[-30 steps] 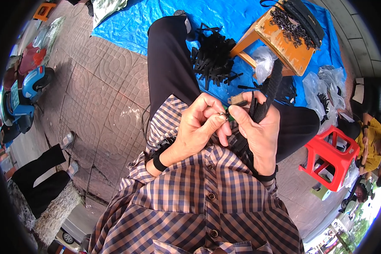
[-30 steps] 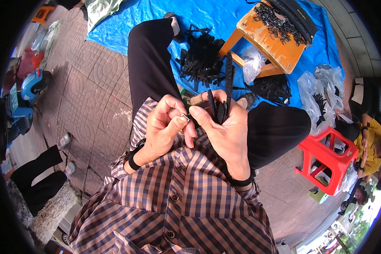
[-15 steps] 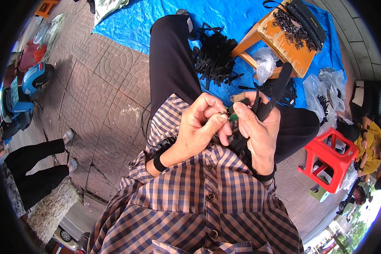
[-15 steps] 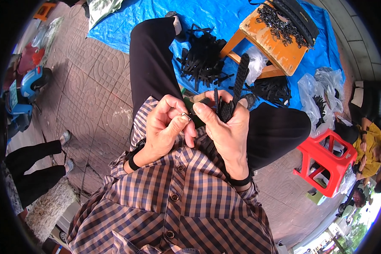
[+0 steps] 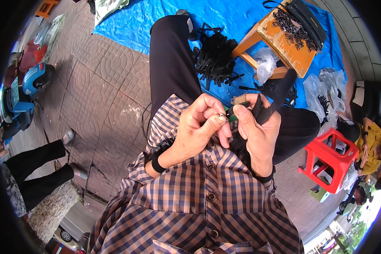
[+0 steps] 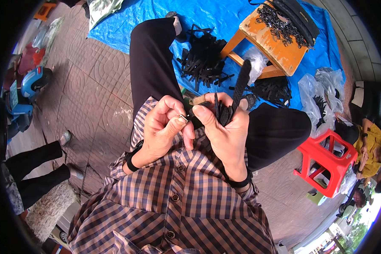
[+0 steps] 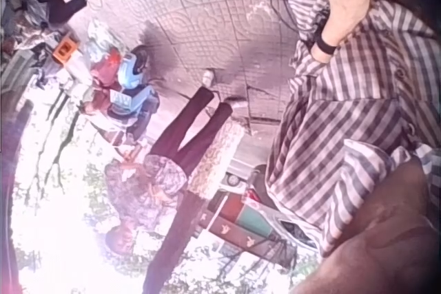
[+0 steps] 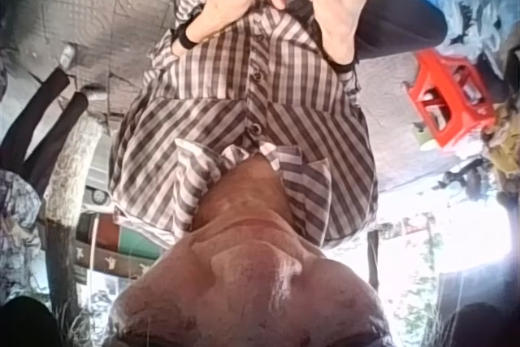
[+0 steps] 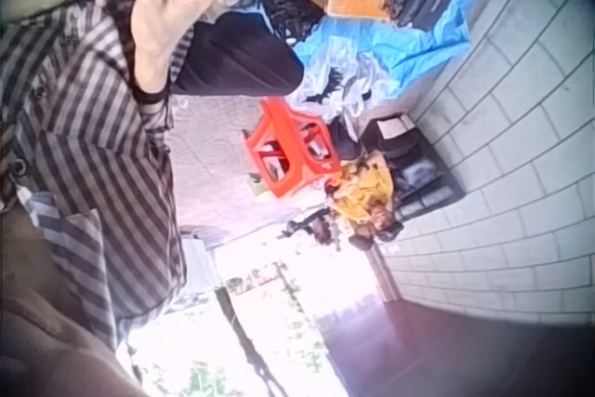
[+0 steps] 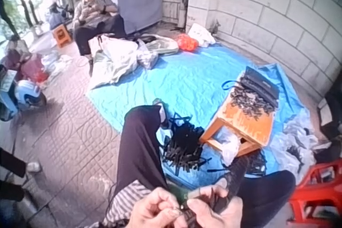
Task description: Assembling small plastic buckles and components onto black nylon straps.
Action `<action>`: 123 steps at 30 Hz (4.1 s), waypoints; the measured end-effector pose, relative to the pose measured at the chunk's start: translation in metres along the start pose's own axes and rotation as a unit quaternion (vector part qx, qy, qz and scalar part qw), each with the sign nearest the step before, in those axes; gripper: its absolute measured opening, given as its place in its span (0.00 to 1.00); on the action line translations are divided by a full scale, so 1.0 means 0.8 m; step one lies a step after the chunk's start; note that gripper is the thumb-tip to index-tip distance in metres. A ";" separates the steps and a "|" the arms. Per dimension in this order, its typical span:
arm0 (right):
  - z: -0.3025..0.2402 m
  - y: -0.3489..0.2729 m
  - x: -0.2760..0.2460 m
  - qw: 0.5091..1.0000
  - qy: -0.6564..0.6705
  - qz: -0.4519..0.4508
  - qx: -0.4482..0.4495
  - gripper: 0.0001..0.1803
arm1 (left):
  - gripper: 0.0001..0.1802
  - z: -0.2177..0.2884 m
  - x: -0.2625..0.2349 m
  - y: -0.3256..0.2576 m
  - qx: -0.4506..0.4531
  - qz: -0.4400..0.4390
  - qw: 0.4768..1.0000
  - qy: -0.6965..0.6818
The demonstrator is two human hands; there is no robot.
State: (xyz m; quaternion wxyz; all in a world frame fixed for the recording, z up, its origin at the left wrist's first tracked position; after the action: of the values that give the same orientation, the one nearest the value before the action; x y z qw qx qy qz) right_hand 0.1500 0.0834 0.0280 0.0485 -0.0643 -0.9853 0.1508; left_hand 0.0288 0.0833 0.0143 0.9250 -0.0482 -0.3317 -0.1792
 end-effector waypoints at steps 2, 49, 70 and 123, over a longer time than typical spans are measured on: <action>-0.002 0.000 0.003 0.999 0.027 0.006 -0.018 0.08 | 0.05 -0.003 -0.001 0.001 0.005 -0.002 1.000 0.002; 0.017 0.002 0.013 0.993 0.108 -0.030 0.041 0.06 | 0.07 -0.013 -0.003 -0.003 0.011 0.009 1.000 -0.013; 0.001 -0.004 0.030 0.990 0.137 -0.040 0.021 0.03 | 0.07 -0.015 -0.010 -0.007 0.038 0.064 0.996 -0.041; 0.009 -0.005 0.030 0.992 0.118 -0.038 -0.007 0.06 | 0.04 0.010 -0.015 -0.011 0.088 0.130 0.976 0.150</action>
State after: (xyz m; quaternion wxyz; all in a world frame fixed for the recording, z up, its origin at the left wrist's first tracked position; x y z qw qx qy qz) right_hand 0.1247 0.0813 0.0244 0.1699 -0.0441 -0.9754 0.1335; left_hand 0.0123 0.0804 0.0126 0.9802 0.0178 -0.1946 -0.0326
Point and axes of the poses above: each hand's wrist, its own y-axis towards the middle knuckle, its own x-axis out of the palm, z = x × y, the point moved 10 cm from there along y, towards the middle knuckle, and after that the axes turned 5 degrees about x, right-handed, at the moved point
